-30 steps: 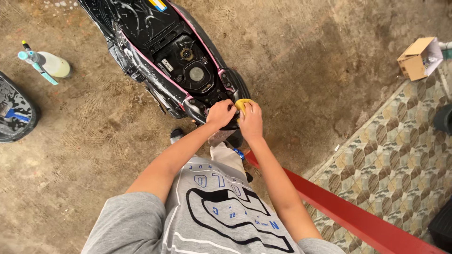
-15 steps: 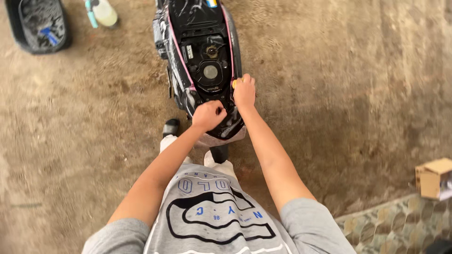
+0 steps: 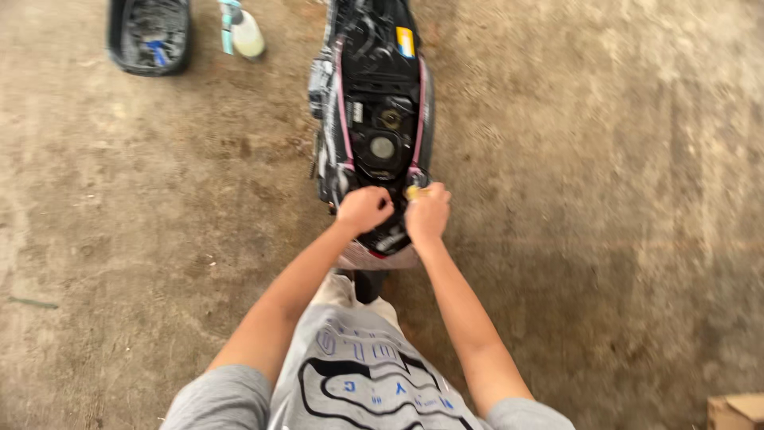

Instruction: The person sprays a cleaning solution onto a black scooter with pink accents using a handheld pump sprayer. They then use a yellow sponge to scrub the scooter's body panels, including the seat area and side panels, repeatedly dipping the sponge into a bucket of soapy water to rinse it.

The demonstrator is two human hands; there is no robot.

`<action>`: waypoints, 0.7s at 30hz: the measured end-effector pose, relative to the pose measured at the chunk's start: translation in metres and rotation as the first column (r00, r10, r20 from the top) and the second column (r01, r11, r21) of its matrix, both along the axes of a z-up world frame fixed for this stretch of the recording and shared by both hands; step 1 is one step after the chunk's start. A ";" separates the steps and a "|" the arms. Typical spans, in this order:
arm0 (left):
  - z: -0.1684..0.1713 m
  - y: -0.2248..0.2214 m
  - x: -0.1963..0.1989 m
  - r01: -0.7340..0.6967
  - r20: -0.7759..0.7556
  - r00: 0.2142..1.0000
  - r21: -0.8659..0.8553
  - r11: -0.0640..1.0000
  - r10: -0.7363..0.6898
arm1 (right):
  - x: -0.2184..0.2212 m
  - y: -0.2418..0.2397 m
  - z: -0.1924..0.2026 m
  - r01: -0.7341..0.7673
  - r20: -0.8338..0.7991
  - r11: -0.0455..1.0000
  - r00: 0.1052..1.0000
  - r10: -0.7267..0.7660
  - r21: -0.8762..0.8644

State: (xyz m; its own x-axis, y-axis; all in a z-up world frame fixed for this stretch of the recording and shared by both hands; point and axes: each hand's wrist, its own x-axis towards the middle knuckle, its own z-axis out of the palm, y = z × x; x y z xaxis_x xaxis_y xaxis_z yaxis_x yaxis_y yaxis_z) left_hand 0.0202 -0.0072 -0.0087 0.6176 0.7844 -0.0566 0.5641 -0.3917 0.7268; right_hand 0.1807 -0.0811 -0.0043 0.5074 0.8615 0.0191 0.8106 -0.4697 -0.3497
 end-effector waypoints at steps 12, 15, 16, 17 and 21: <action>-0.031 -0.003 0.029 0.038 0.078 0.996 0.111 0.993 -0.046 | 0.011 0.011 -0.029 -0.109 -0.101 0.991 0.988 0.116 0.078; -0.020 -0.004 0.026 0.060 0.081 0.994 0.115 0.992 -0.069 | -0.017 -0.038 -0.015 -0.154 -0.211 0.966 0.957 0.198 0.208; -0.017 0.002 0.024 0.042 0.116 0.992 0.136 0.990 -0.058 | -0.020 -0.047 -0.018 -0.137 -0.228 0.949 0.952 0.205 0.283; -0.013 -0.003 0.022 0.015 0.149 0.988 0.137 0.990 -0.036 | -0.017 -0.055 -0.024 -0.126 -0.251 0.933 0.943 0.219 0.338; 0.002 -0.015 0.015 -0.014 0.100 0.995 0.117 0.993 0.002 | 0.033 -0.008 -0.073 -0.094 -0.340 0.920 0.911 0.234 0.381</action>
State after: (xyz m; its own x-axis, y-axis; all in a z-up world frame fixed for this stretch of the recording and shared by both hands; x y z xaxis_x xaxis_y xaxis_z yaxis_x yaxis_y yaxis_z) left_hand 0.0353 -0.0219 -0.0063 0.6093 0.7870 0.0972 0.4949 -0.4731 0.7289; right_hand 0.2140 -0.0886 -0.0776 0.3886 0.9052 0.1721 0.6422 -0.1322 -0.7550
